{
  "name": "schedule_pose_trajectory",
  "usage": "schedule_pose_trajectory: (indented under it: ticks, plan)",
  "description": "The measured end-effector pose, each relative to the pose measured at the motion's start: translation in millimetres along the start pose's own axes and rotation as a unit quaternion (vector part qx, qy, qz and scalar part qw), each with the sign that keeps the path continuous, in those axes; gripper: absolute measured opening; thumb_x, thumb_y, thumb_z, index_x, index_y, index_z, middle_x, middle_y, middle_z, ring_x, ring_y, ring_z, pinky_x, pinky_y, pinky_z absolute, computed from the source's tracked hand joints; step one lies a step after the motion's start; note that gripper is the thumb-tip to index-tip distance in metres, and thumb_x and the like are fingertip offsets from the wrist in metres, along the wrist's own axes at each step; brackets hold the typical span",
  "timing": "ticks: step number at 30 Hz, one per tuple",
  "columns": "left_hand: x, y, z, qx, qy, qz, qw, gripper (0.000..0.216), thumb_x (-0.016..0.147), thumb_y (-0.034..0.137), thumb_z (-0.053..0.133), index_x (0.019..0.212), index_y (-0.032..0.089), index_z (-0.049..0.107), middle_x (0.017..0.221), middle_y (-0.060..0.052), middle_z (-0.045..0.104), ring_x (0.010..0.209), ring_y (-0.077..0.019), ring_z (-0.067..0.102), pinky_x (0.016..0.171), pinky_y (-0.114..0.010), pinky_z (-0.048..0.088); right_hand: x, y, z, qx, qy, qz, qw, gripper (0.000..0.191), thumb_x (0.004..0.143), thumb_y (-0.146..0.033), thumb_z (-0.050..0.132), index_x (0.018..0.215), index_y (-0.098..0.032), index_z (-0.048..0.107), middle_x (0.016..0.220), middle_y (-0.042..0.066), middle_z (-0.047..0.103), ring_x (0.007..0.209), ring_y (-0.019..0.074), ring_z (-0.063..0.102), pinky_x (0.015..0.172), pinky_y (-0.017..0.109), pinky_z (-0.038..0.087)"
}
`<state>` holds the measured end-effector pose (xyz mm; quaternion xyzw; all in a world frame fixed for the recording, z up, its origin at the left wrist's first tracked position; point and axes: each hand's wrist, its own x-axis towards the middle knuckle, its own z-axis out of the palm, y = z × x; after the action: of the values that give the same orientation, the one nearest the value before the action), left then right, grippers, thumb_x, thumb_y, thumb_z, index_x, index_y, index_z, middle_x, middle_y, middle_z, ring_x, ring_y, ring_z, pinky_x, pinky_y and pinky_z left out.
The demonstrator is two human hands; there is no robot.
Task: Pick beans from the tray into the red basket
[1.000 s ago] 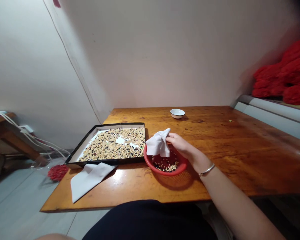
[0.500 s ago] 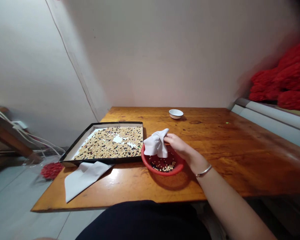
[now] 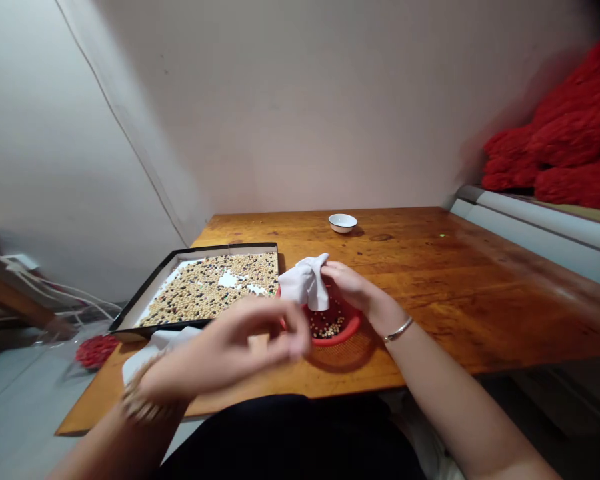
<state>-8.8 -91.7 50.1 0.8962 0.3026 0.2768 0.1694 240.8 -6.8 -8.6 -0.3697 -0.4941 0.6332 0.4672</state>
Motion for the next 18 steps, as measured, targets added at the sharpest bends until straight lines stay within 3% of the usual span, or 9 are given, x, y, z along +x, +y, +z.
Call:
schedule_pose_trajectory:
  ticks: [1,4,7,8,11,13,18]
  plan:
    - [20,-17,-2,0.096,0.010,-0.085,0.992,0.046,0.095,0.064,0.049,0.109,0.028,0.074,0.086,-0.006,0.071,0.077,-0.0189,0.062,0.067,-0.033,0.054,0,0,-1,0.008,0.004,0.005,1.000,0.012,0.087,-0.020,0.062,0.088,-0.018,0.074,0.090,0.005,0.076,0.080,0.0170,0.066,0.081,0.030,0.053]
    - [59,-66,-4,0.173,0.022,-0.173,0.969,0.034,0.099,0.047,0.052,0.105,0.021,0.074,0.091,-0.010,0.072,0.084,-0.0215,0.066,0.075,-0.035,0.054,1,-3,-2,0.032,0.042,0.048,0.997,0.017,0.093,-0.022,0.057,0.094,-0.019,0.073,0.085,0.005,0.075,0.073,0.0166,0.066,0.071,0.029,0.054]
    - [60,-102,1,0.242,0.014,-0.263,0.934,0.024,0.093,0.030,0.056,0.093,0.016,0.075,0.094,-0.017,0.074,0.091,-0.0292,0.069,0.078,-0.040,0.053,-1,-7,-3,0.055,0.063,0.066,0.994,0.019,0.095,-0.020,0.053,0.098,-0.019,0.072,0.085,0.005,0.076,0.069,0.0161,0.066,0.066,0.028,0.054]
    - [56,-109,3,0.287,-0.028,-0.304,0.908,0.024,0.093,0.030,0.055,0.096,0.018,0.076,0.100,-0.016,0.075,0.096,-0.0294,0.070,0.081,-0.039,0.054,-1,-7,-3,0.061,0.059,0.064,0.994,0.020,0.095,-0.019,0.053,0.100,-0.019,0.072,0.086,0.005,0.076,0.068,0.0160,0.066,0.066,0.028,0.054]
    - [48,-121,7,0.341,-0.113,-0.347,0.866,0.032,0.095,0.036,0.051,0.112,0.023,0.074,0.117,-0.014,0.073,0.103,-0.0304,0.071,0.085,-0.039,0.054,-1,-7,-6,0.091,0.043,0.071,0.992,0.022,0.098,-0.018,0.049,0.103,-0.018,0.070,0.086,0.005,0.075,0.067,0.0162,0.066,0.065,0.029,0.055]
    - [48,-123,9,0.339,-0.124,-0.344,0.867,0.036,0.095,0.039,0.050,0.116,0.021,0.073,0.120,-0.016,0.073,0.104,-0.0310,0.071,0.086,-0.039,0.054,1,-6,-8,0.123,0.032,0.086,0.988,0.024,0.100,-0.020,0.046,0.105,-0.017,0.069,0.088,0.006,0.076,0.072,0.0170,0.068,0.069,0.030,0.056]
    - [54,-120,9,0.307,-0.140,-0.351,0.874,0.033,0.092,0.037,0.054,0.104,0.018,0.078,0.110,-0.015,0.077,0.101,-0.0293,0.072,0.084,-0.034,0.054,1,-6,-8,0.162,0.022,0.115,0.980,0.022,0.100,-0.020,0.047,0.099,-0.017,0.069,0.093,0.007,0.076,0.082,0.0179,0.071,0.081,0.032,0.058]
